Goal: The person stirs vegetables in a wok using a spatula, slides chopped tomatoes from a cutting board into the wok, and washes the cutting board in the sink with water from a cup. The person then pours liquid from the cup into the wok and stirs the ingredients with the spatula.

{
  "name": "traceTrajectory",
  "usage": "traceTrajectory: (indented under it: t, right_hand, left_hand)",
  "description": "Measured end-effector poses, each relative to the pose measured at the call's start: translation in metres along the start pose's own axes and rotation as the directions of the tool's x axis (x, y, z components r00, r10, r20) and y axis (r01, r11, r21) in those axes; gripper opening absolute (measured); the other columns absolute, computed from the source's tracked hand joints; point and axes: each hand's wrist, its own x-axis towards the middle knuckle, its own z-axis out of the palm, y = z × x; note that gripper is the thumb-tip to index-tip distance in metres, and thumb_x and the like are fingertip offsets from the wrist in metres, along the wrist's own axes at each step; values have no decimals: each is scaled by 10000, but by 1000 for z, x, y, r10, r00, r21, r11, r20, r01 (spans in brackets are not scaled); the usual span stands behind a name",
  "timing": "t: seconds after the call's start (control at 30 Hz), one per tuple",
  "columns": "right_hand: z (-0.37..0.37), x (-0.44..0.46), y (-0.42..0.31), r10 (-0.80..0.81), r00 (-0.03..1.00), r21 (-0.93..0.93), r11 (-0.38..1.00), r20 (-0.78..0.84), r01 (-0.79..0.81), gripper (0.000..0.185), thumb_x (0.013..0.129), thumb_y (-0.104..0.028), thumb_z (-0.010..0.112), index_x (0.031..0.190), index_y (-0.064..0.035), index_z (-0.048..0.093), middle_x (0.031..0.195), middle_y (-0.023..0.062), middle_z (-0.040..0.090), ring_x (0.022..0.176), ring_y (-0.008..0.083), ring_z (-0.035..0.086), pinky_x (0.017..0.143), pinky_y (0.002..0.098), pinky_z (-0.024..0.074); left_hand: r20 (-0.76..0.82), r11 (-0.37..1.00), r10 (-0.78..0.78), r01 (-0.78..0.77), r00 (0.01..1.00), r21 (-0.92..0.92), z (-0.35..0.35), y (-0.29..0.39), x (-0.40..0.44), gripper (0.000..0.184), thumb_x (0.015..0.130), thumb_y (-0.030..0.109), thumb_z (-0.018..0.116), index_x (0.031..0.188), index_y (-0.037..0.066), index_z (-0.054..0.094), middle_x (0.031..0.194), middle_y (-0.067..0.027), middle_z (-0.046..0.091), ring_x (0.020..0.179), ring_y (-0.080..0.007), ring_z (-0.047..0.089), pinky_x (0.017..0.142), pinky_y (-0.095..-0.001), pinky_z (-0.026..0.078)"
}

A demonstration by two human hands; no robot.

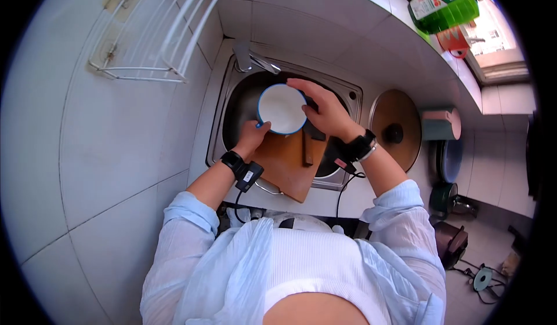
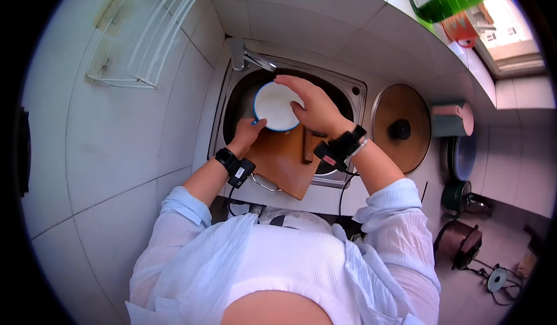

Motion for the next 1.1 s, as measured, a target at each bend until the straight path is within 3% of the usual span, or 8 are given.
traceTrajectory:
  t: [0.07,0.13,0.2,0.3,0.5,0.73,0.97,1.1]
  right_hand:
    - [-4,-39,0,-13,999,-10,1000,-32,13,518,697,62,521,1195,-76,489,1243,131,501,1129,323,479,949,375,400]
    - [-7,-80,-4,14,999,-16,1000,-53,-14,499,698,64,514,1178,-75,503,1242,124,505,1128,324,482,945,369,404]
    - [-6,-117,-4,127,992,-65,990,-19,-128,505,709,94,493,1182,-81,502,1264,117,493,1147,304,484,947,361,403]
    - [16,-149,24,320,947,40,947,-42,-318,521,712,66,498,1216,-65,471,1255,151,492,1120,304,504,924,362,417]
    - [78,-105,84,617,779,521,632,108,-573,678,807,-57,558,1373,1,189,1192,215,510,1032,265,553,873,318,442]
    - [105,-83,93,522,822,756,627,-230,-187,501,799,113,451,1275,-31,387,1184,121,525,1117,208,491,951,299,384]
    - [88,-82,73,288,824,431,900,-488,-60,606,753,167,369,1307,-80,371,1187,141,527,1077,230,539,915,296,416]
    - [67,-74,64,339,884,521,843,-321,-134,622,736,145,383,1314,-83,360,1219,176,510,1022,256,570,878,303,436]
  left_hand:
    - [3,992,56,-56,998,111,-2,-8,-8,320,771,225,645,624,-41,547,662,-149,588,634,-207,566,580,-380,421]
    - [-24,703,626,-550,780,450,-3,-4,-19,327,744,196,657,580,-41,502,739,-208,606,644,-304,569,624,-431,442]
    - [-19,746,522,-446,852,494,-1,5,-32,305,714,158,664,560,-32,481,980,-250,590,825,-370,550,748,-443,444]
    - [42,489,705,-528,708,694,-8,1,-36,233,696,118,661,600,-27,504,1282,-230,417,1128,-384,407,944,-403,375]
    - [153,289,791,-582,593,760,-2,24,-46,213,642,61,700,739,-57,552,1311,-217,382,1154,-384,396,960,-419,373]
    - [235,7,891,-528,389,849,6,32,-60,274,591,74,728,727,-55,528,1335,-215,364,1150,-381,412,976,-404,371]
    - [215,-33,933,-525,289,850,-5,43,-70,224,625,62,691,701,-52,514,1334,-243,367,1155,-392,409,972,-406,372]
    - [-36,354,852,-523,523,775,-1,17,-53,248,703,143,672,739,-66,544,1317,-258,378,1127,-399,422,947,-413,382]
